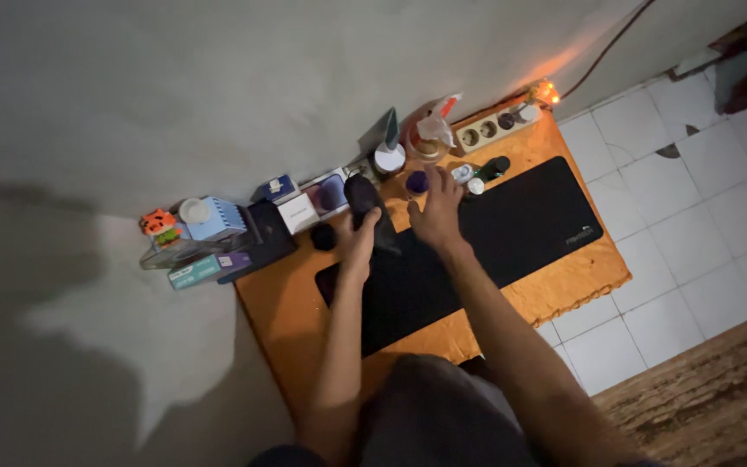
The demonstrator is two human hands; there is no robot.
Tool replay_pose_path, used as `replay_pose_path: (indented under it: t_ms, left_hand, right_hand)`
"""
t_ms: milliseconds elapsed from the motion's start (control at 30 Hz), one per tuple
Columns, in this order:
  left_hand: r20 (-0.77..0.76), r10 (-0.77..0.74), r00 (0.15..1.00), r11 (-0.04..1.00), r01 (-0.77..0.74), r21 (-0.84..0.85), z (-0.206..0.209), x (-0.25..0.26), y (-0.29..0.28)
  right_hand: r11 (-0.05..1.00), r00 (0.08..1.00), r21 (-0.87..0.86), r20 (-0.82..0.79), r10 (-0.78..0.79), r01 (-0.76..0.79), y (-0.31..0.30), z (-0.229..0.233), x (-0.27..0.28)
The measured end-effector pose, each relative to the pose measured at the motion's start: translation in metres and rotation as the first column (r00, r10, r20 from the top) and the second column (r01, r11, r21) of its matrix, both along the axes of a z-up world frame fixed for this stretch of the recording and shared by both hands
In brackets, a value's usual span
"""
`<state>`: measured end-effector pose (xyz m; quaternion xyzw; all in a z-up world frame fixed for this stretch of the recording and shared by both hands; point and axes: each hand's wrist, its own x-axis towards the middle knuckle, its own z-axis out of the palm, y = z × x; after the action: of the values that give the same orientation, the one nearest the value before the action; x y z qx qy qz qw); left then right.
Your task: The person moves several items from a small orange table to a nearby cabinet, including a white bottle, a red box, a clear plastic container with small items, a Rubik's cube, a black cloth, and two small boxes. They walk back and forth between the table and cabinet, placing each item on the cabinet surface.
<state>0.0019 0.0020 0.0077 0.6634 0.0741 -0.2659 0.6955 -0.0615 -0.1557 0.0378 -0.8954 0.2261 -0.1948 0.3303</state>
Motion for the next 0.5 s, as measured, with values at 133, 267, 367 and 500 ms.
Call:
replay_pose_path:
  t_ms: [133, 267, 367, 500]
  left_hand:
    - [0.062, 0.04, 0.997, 0.999, -0.039, -0.019, 0.021, 0.004, 0.007]
    - [0.028, -0.002, 1.0, 0.996, 0.0, 0.089, 0.025, 0.006, 0.013]
    - [-0.002, -0.009, 1.0, 1.0, 0.009, 0.008, 0.021, 0.004, 0.019]
    - [-0.017, -0.029, 0.999, 1.0, 0.029, 0.007, 0.018, 0.006, 0.021]
  right_hand:
    - [0.988, 0.992, -0.114, -0.082, 0.097, -0.106, -0.008, -0.02, 0.007]
    - [0.99, 0.996, -0.118, -0.064, 0.065, -0.072, -0.005, -0.02, 0.007]
    - [0.997, 0.991, -0.073, -0.132, 0.028, -0.038, -0.001, -0.016, 0.005]
    - [0.998, 0.987, -0.052, -0.154, -0.054, 0.046, -0.003, -0.018, 0.003]
